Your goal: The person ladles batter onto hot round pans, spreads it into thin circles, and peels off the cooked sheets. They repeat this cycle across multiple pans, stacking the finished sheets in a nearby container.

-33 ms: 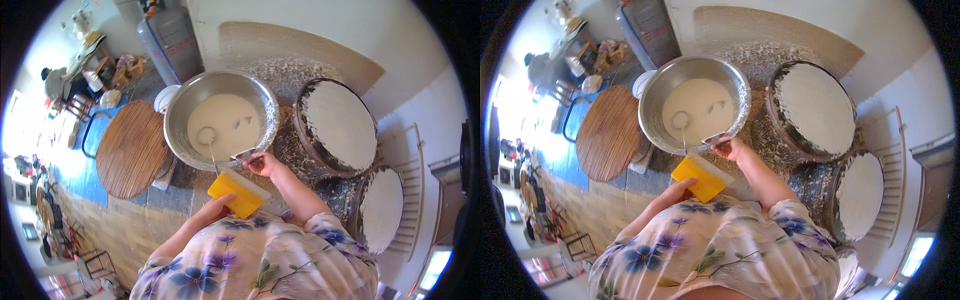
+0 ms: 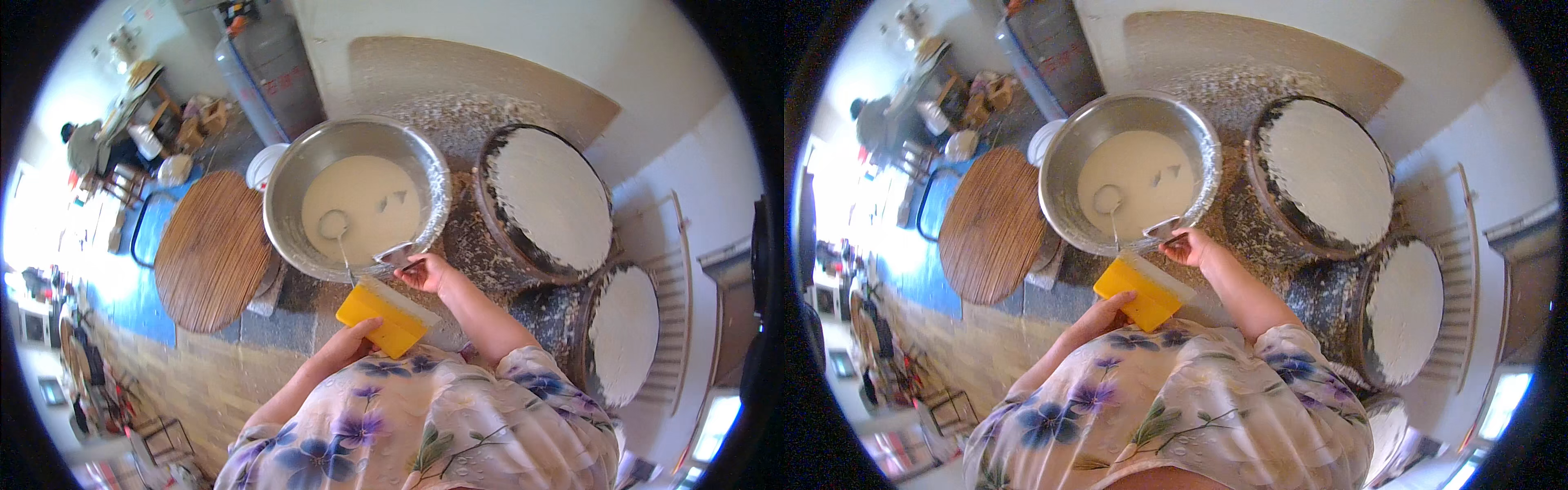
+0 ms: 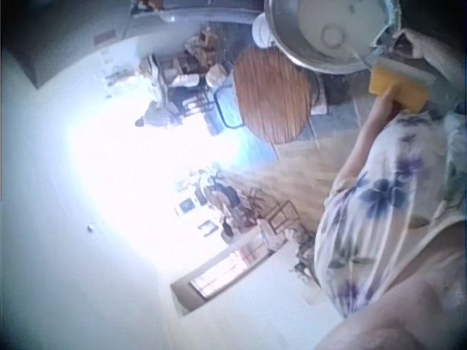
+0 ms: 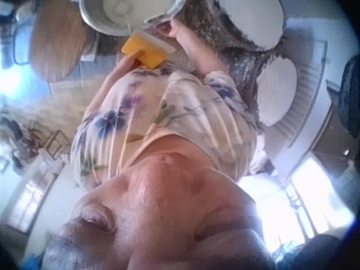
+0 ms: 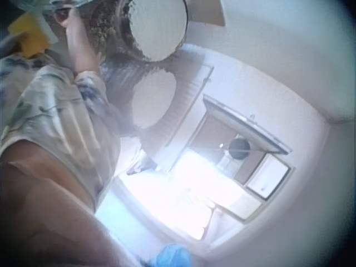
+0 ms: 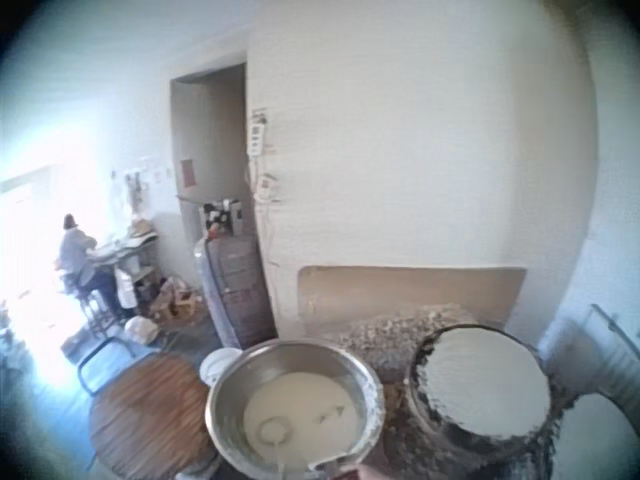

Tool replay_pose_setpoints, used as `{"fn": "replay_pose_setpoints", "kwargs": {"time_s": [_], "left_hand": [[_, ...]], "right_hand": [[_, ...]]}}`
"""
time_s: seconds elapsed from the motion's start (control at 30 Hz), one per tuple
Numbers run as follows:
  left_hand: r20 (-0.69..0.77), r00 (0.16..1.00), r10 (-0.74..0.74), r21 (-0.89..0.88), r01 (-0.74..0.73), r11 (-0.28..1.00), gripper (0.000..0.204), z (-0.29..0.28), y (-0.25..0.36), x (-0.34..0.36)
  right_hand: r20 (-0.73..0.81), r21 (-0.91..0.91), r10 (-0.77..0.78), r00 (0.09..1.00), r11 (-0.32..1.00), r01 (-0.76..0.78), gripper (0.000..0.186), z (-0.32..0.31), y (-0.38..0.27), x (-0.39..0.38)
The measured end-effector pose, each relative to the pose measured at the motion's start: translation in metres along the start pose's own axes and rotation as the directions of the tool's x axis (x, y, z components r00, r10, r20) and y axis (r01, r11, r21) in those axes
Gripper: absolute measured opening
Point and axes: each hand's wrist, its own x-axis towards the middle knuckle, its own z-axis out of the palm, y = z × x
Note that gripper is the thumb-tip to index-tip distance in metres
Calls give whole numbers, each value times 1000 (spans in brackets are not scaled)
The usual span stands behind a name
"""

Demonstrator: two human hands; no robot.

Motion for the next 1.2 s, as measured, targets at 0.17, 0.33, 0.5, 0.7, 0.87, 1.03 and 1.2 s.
{"fn": "replay_pose_setpoints", "kwargs": {"time_s": [0.17,0.33,0.5,0.7,0.87,1.03,1.2], "left_hand": [[-78,995,-58,160,70,985,27,-16,10,9],[124,979,-159,398,98,912,25,-8,17,44],[79,973,-216,573,133,809,27,39,-12,82],[379,793,-477,830,-64,553,40,111,-97,94],[427,625,-653,904,-291,313,48,157,-170,75],[235,665,-709,968,-91,236,43,170,-202,69],[87,765,-638,994,-25,105,38,152,-228,93]], "right_hand": [[-17,-258,-134,991,958,126,34,-39,44,-29],[-201,-899,-544,814,432,67,41,-84,87,-111],[-156,-980,-878,452,196,42,57,-78,164,-207],[-108,-987,-994,-3,107,-117,73,-50,223,-259],[-410,-910,-912,-12,408,70,46,-100,251,-286],[-576,-713,-754,-316,652,-258,31,-204,359,-341],[-520,-354,-675,-524,728,-587,31,-280,469,-391]]}}
